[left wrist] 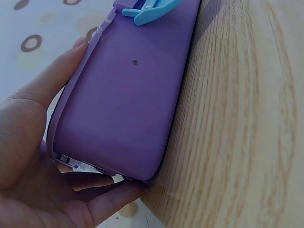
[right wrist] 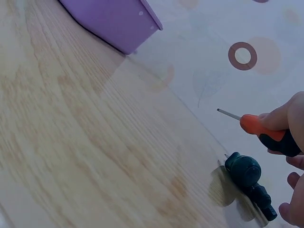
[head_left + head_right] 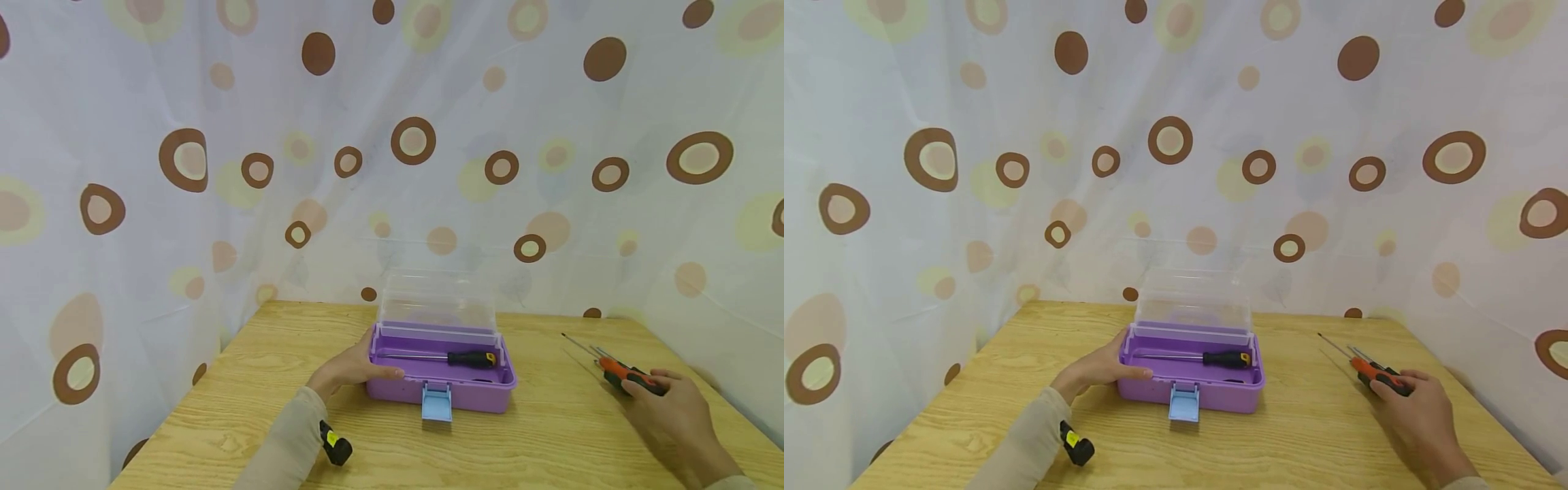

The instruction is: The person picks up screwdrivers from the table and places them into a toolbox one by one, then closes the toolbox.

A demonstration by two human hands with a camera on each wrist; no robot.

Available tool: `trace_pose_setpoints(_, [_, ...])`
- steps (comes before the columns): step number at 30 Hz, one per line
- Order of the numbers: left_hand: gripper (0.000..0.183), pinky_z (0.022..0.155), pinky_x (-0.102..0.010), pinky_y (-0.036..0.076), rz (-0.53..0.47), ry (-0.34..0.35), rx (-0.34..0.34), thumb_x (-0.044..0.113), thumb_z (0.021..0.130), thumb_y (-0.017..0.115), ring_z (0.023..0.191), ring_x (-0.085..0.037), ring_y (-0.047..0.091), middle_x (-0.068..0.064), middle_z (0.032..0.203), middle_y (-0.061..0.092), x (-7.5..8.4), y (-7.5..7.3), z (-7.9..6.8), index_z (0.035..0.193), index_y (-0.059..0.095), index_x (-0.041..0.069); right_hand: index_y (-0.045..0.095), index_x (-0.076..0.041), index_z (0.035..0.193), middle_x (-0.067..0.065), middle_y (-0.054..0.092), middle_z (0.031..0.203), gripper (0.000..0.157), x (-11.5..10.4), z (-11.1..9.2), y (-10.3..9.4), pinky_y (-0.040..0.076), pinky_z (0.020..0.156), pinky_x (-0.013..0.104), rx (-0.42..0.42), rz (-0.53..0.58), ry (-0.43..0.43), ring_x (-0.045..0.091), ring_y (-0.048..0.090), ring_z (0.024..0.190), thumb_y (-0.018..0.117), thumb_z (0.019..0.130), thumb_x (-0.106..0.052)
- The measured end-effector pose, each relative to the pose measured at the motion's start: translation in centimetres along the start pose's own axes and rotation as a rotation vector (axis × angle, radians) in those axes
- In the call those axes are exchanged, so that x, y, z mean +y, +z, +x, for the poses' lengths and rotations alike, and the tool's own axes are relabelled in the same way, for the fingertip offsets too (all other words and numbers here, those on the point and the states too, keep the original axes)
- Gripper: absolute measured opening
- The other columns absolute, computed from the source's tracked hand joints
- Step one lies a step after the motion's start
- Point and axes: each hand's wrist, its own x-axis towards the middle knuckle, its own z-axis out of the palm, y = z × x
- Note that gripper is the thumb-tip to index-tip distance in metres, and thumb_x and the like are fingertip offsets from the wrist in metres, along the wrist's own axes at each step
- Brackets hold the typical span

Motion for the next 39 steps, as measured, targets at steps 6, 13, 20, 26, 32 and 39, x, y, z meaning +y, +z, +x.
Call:
trace_pose_setpoints(6, [0.121, 0.118, -0.060, 0.023, -0.016, -0.013, 0.005, 0.037, 0.084, 0.087, 0.143, -0.039, 0.037, -0.019, 0.158, 0.035, 0.0, 0.0, 0.1, 0.166, 0.000, 0.015, 0.035, 0.030, 0.138, 0.044, 0.025, 0.152, 0.087, -0.1, 0.1, -0.4, 0.034, 0.098, 0.076, -0.023, 0.069, 0.008, 0.068, 0.023, 0.133, 0.055, 0.106, -0.048])
trace_pose_setpoints(13, [0.122, 0.118, -0.062, 0.023, -0.009, -0.013, 0.006, 0.038, 0.084, 0.087, 0.142, -0.040, 0.037, -0.020, 0.158, 0.035, 0.1, -0.1, 0.0, 0.166, 0.000, 0.014, 0.020, 0.021, 0.152, 0.037, 0.005, 0.163, 0.093, -0.6, 0.3, -0.9, 0.026, 0.107, 0.074, -0.100, 0.323, 0.108, 0.064, 0.011, 0.143, 0.054, 0.105, -0.052])
trace_pose_setpoints(20, [0.122, 0.118, -0.060, 0.023, -0.019, -0.017, 0.009, 0.038, 0.083, 0.087, 0.142, -0.038, 0.038, -0.018, 0.157, 0.038, 0.2, -0.2, 0.0, 0.166, 0.001, 0.017, 0.019, 0.014, 0.157, 0.030, 0.000, 0.167, 0.091, -1.0, 0.5, -1.1, 0.043, 0.111, 0.044, -0.112, 0.407, 0.149, 0.053, 0.009, 0.148, 0.052, 0.105, -0.053])
trace_pose_setpoints(26, [0.120, 0.118, -0.060, 0.023, -0.026, -0.008, 0.005, 0.035, 0.084, 0.087, 0.142, -0.038, 0.039, -0.018, 0.157, 0.037, 0.2, -0.1, 0.1, 0.166, 0.001, 0.017, 0.020, 0.011, 0.159, 0.023, -0.004, 0.169, 0.087, -0.9, 0.2, -0.9, 0.048, 0.079, 0.011, -0.101, 0.497, 0.130, 0.043, 0.010, 0.152, 0.052, 0.106, -0.050])
trace_pose_setpoints(32, [0.120, 0.118, -0.060, 0.024, -0.012, -0.012, 0.009, 0.036, 0.084, 0.087, 0.142, -0.037, 0.038, -0.017, 0.159, 0.035, -0.1, -0.1, 0.2, 0.166, 0.001, 0.018, 0.056, -0.039, 0.134, 0.003, 0.008, 0.171, 0.029, -0.6, -0.1, -0.7, 0.046, 0.081, 0.009, -0.089, 0.649, 0.107, 0.022, 0.010, 0.155, 0.057, 0.105, -0.045])
trace_pose_setpoints(39, [0.120, 0.118, -0.060, 0.023, -0.011, -0.021, 0.009, 0.037, 0.084, 0.086, 0.142, -0.038, 0.038, -0.018, 0.158, 0.036, -0.3, 0.0, 0.2, 0.166, 0.001, 0.016, 0.061, -0.048, 0.111, -0.006, 0.015, 0.166, 0.014, -0.5, -0.5, -0.4, 0.046, 0.083, 0.008, -0.110, 0.803, 0.070, 0.011, 0.005, 0.153, 0.058, 0.107, -0.035])
